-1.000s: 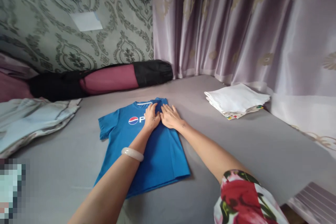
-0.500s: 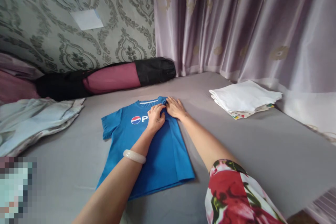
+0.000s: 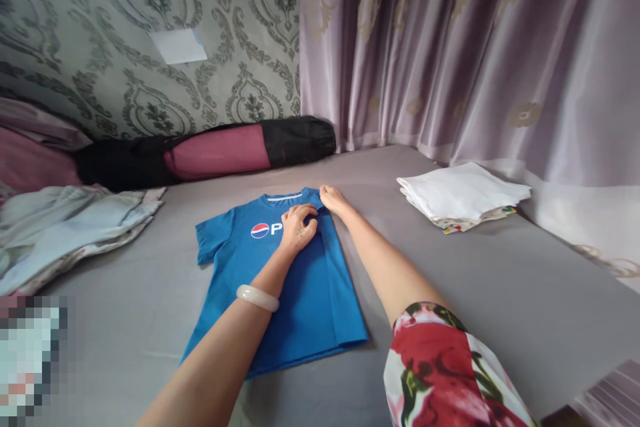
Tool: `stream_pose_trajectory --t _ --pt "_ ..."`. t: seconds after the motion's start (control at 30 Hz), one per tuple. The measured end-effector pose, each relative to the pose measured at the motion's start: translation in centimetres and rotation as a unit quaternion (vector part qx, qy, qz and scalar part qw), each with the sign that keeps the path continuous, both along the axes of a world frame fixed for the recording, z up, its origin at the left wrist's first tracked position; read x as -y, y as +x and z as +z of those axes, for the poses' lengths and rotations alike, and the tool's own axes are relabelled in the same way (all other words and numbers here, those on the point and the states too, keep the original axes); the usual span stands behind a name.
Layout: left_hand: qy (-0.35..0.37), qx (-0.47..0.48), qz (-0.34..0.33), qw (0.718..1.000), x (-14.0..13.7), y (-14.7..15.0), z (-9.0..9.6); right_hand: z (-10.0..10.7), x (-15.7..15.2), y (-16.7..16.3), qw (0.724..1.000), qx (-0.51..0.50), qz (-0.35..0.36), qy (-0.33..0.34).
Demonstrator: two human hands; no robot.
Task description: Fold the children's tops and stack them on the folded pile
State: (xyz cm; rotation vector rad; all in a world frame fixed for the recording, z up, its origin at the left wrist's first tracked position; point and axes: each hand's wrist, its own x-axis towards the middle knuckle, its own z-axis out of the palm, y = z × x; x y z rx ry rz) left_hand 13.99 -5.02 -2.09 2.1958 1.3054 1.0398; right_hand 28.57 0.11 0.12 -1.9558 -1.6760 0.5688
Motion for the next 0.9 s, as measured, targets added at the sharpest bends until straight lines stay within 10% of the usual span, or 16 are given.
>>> stream_pose_trajectory --t 0.63,0.9 --pt "-0.135 0.248 0.169 0.944 -2.2 -1.5 -1.3 -1.9 2.7 -5.8 0.980 0.197 0.001 -0.024" --pt "-0.093 -0.018 0.015 0.995 1.8 -8.6 -0.9 -1.1 2.7 -5.5 0.978 0.201 0.016 -0.047"
